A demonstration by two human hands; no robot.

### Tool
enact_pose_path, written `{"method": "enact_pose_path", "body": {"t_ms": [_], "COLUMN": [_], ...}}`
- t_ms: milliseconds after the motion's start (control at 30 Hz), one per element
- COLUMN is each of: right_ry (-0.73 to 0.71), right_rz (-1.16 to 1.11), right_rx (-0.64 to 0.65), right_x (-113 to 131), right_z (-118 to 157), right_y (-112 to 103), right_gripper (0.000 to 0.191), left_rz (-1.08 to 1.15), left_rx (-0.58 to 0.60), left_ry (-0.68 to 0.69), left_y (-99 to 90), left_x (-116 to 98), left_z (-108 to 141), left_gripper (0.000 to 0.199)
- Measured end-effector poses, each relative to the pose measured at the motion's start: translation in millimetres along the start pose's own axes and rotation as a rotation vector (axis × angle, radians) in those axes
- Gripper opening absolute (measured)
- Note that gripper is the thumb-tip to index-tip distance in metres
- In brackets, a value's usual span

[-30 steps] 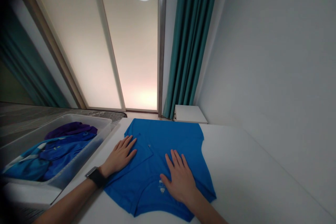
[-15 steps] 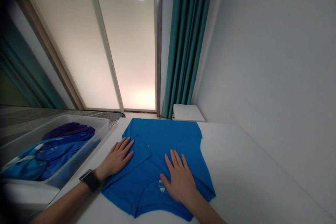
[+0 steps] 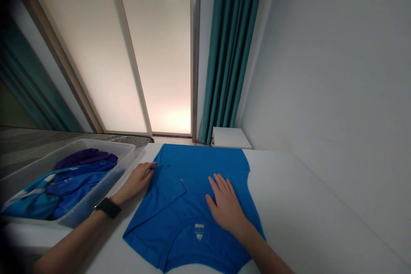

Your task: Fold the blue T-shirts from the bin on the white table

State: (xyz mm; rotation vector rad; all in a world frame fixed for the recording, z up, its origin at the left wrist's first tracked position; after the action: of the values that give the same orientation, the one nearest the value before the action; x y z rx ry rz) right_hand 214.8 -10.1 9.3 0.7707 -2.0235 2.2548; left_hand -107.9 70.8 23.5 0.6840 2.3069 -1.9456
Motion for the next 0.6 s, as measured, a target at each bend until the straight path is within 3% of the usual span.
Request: {"method": "enact_pose_path", "body": {"t_ms": [100, 200, 367, 600], "right_ry": [-0.027, -0.112, -0.21, -0.227], "right_rz": [-0.018, -0.059, -0.033, 0.088], "right_rx": [-0.021, -0.018, 0.022, -0.037], "right_x": [-3, 10, 57, 117], "right_z": [-23, -49, -102, -165], "right_y": [-10, -11, 1, 17], "right_gripper": [0.052, 0.044, 0.033, 0.028], "left_rz": [0.101, 0.187, 0.264, 0.205], "left_rx": [-0.035, -0.051, -0.035, -0.037], "left_ry": [0.014, -0.019, -0.037, -0.064], "left_y": [-3.6, -1.5, 1.5, 0.5], "left_x": [11, 19, 22, 20], "left_z": [-10, -11, -7, -8], "left_gripper": [0.039, 0.039, 0.037, 0.032]}}
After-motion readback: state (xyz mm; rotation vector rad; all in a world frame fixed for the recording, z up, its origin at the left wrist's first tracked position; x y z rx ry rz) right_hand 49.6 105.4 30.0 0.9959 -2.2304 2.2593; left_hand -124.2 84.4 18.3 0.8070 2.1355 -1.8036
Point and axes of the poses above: each hand's wrist, its own z-axis away from the middle knuckle, its own y-axis out of the palm, x = y × z, the point moved 6 cm from there along -z, towards the middle knuckle, and after that the axes turned 7 degrees about x, right-handed, at the moved point
